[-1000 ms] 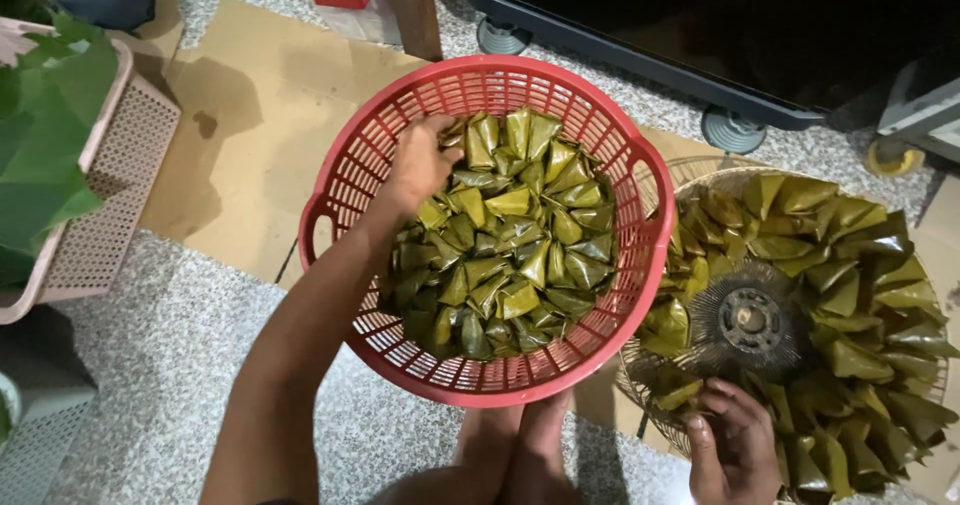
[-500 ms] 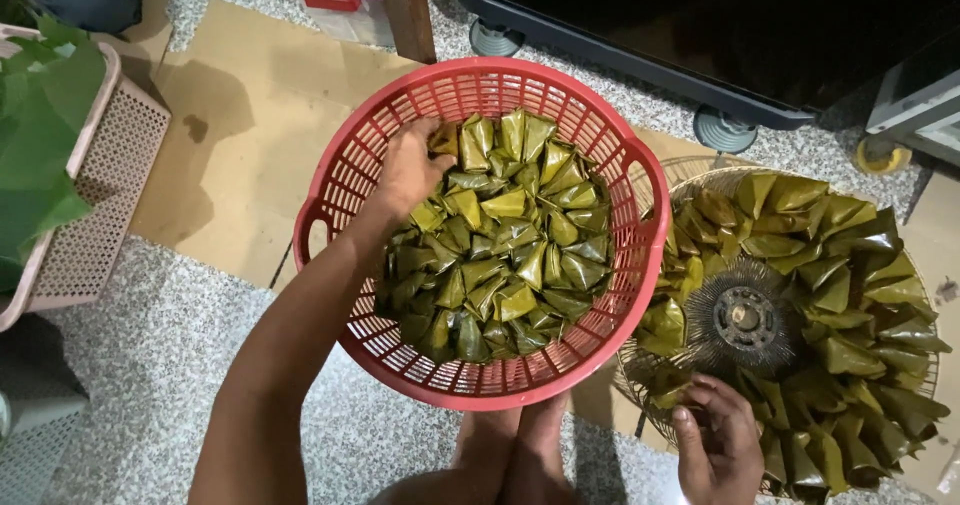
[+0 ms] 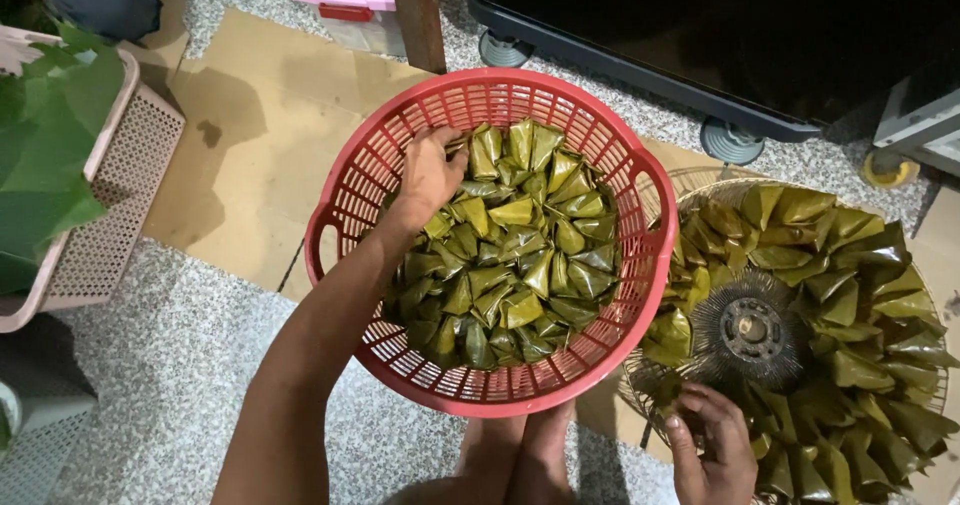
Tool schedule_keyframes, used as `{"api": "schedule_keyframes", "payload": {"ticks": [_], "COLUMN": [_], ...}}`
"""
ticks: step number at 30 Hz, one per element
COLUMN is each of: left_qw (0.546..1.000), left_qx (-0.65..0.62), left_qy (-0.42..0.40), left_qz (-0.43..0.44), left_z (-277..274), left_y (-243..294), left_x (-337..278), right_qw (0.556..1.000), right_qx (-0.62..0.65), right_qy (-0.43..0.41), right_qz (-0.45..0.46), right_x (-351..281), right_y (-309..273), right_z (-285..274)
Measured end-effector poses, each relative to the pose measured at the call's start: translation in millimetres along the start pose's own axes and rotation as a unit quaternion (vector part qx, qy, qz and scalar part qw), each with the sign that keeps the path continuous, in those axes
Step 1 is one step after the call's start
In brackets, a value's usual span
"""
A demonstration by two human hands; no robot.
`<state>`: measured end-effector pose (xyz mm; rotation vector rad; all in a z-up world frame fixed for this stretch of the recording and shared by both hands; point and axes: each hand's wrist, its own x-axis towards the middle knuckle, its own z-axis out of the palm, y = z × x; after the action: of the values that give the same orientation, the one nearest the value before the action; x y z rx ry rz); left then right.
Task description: Organizing banana-leaf wrapped food items by transferring them from a red plastic basket to a circular tray.
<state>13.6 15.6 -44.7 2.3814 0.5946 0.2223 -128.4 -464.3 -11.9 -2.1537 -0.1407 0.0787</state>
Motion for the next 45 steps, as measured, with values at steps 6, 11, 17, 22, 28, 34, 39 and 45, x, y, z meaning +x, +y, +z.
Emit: {"api": "schedule_keyframes", "payload": {"ticks": [6, 11, 17, 22, 28, 34, 39, 45], "left_qw": [0.568, 0.609, 0.953, 0.909, 0.831, 0.839, 0.873, 0.889], "left_qx": [-0.809, -0.691, 0.091, 0.206, 0.313, 0.430, 0.407, 0.383], "left_qy": [-0.139, -0.007, -0.275, -0.182, -0.012, -0.329, -0.248, -0.223], "left_qz": [0.068, -0.390, 0.095, 0.312, 0.460, 0.047, 0.099, 0.119], "left_z": [3, -68, -96, -61, -9, -15, 5, -9], "left_y": [-37, 40, 69, 34, -15, 49, 23, 47], "left_x": [12, -21, -54, -62, -70, -84, -75, -80], "right_qw": [1.000, 1.000, 1.000, 1.000, 0.999, 0.999, 0.999, 0.999], "right_qx": [0.004, 0.012, -0.011, -0.014, -0.026, -0.043, -0.032, -0.020], "right_qy": [-0.004, -0.003, -0.016, -0.019, -0.021, -0.016, -0.022, -0.041], "right_qz": [-0.009, -0.016, -0.019, -0.004, -0.006, -0.024, -0.005, 0.005], "right_x": [-1, -1, 2, 3, 4, 4, 5, 6], "right_y": [5, 14, 3, 2, 0, 3, -6, -1], "right_z": [-5, -7, -2, -4, -4, -3, -3, -6]}}
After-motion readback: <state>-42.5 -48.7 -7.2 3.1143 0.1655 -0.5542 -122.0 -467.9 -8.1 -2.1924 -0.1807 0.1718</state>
